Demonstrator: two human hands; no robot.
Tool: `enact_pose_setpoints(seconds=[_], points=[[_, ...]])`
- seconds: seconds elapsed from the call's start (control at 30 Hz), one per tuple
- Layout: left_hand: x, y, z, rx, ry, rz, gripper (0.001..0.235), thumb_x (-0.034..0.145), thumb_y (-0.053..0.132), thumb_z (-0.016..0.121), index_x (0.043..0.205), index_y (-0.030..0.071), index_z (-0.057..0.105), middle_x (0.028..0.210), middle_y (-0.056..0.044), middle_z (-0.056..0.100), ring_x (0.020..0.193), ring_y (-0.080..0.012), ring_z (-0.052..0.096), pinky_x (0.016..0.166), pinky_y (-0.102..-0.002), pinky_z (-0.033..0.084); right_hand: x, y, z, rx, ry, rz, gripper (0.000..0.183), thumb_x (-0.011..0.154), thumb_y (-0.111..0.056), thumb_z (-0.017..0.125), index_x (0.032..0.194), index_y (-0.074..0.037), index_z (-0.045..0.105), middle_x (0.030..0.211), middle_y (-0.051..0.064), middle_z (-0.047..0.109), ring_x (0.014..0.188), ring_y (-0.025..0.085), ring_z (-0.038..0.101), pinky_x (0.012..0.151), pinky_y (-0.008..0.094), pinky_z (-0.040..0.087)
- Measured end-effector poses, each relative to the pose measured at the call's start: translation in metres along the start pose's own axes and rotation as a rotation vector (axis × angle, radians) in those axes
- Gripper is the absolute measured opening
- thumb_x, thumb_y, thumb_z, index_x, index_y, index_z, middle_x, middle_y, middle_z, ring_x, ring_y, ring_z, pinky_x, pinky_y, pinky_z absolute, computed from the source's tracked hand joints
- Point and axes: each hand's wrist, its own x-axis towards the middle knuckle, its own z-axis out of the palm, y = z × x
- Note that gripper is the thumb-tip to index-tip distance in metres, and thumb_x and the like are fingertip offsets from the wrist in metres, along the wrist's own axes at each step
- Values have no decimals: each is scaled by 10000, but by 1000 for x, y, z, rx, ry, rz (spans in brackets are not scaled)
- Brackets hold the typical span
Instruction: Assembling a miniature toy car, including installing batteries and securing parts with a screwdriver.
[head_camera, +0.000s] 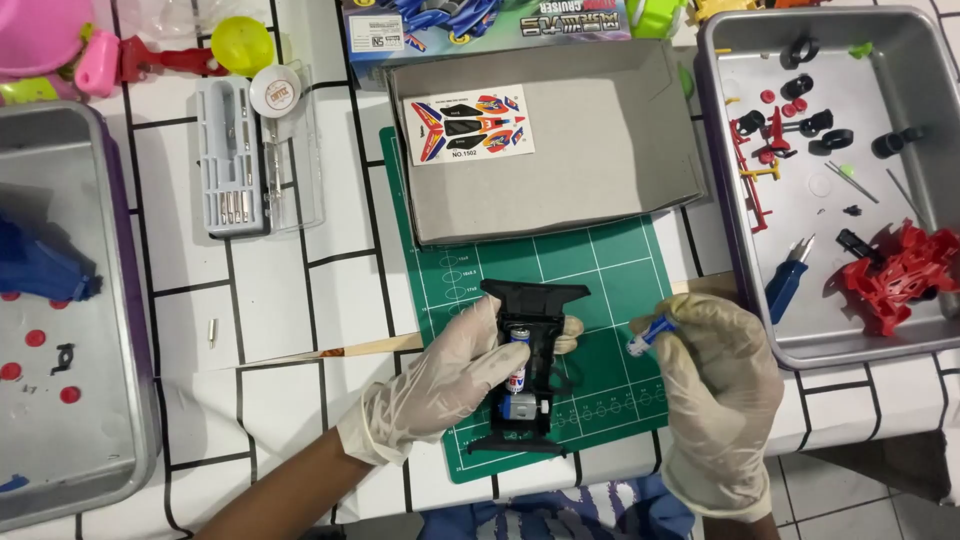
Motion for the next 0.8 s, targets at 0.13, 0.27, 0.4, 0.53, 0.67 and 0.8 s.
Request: enact_pose_setpoints(seconds=[0.13, 0.27, 0.4, 0.53, 0.67, 0.8], points=[[0, -3, -1, -50, -109, 175, 410, 1076, 171, 465, 1446, -4, 435, 1416, -142, 569, 1365, -266, 549, 1217, -431, 458, -2, 7, -14, -213, 2, 59, 292, 954, 26, 673, 1243, 18, 630, 1202, 154, 680, 1078, 221, 718, 949, 269, 656], [2, 0, 2, -65, -72, 96, 567, 1013, 341, 551, 1424, -29, 422, 1401, -182, 583, 1280, -266, 612, 1041, -398, 584, -1, 6, -18, -464, -167, -103, 327, 919, 113, 674, 1219, -1, 616, 1193, 159, 678, 1131, 242, 700, 1044, 315, 621], [1, 2, 0, -83, -113, 106, 485, 1042, 269, 552, 1428, -3, 440, 1415, -134, 566, 1355, -262, 553, 1176, -430, 472, -8, 18, -32, -626, -315, -189, 522, 935, 72, 685, 1413, -64, 526, 1375, 139, 660, 1296, 257, 674, 1135, 369, 581], [2, 9, 2, -62, -172, 194, 469, 1077, 263, 530, 1463, 14, 435, 1443, -143, 557, 1376, -293, 558, 1220, -443, 471, -6, 13, -26, -411, -197, -106, 355, 904, 86, 699, 1240, 2, 621, 1247, 173, 697, 1222, 285, 712, 1147, 368, 598], [4, 8, 6, -81, -98, -16, 556, 1008, 260, 555, 1469, -8, 400, 1377, -146, 610, 1239, -230, 623, 1036, -374, 568, 2, 3, -27, 115, -73, 307, 475, 836, 3, 756, 1293, 8, 626, 1218, 164, 708, 1009, 287, 749, 870, 375, 689], [5, 9, 6, 5, -91, -41, 505, 1021, 238, 510, 1454, 6, 393, 1381, -131, 604, 1281, -229, 626, 1096, -386, 562, 3, 13, -33, 305, -97, 444, 507, 858, 0, 742, 1342, 50, 598, 1159, 214, 698, 1021, 315, 719, 833, 403, 664]])
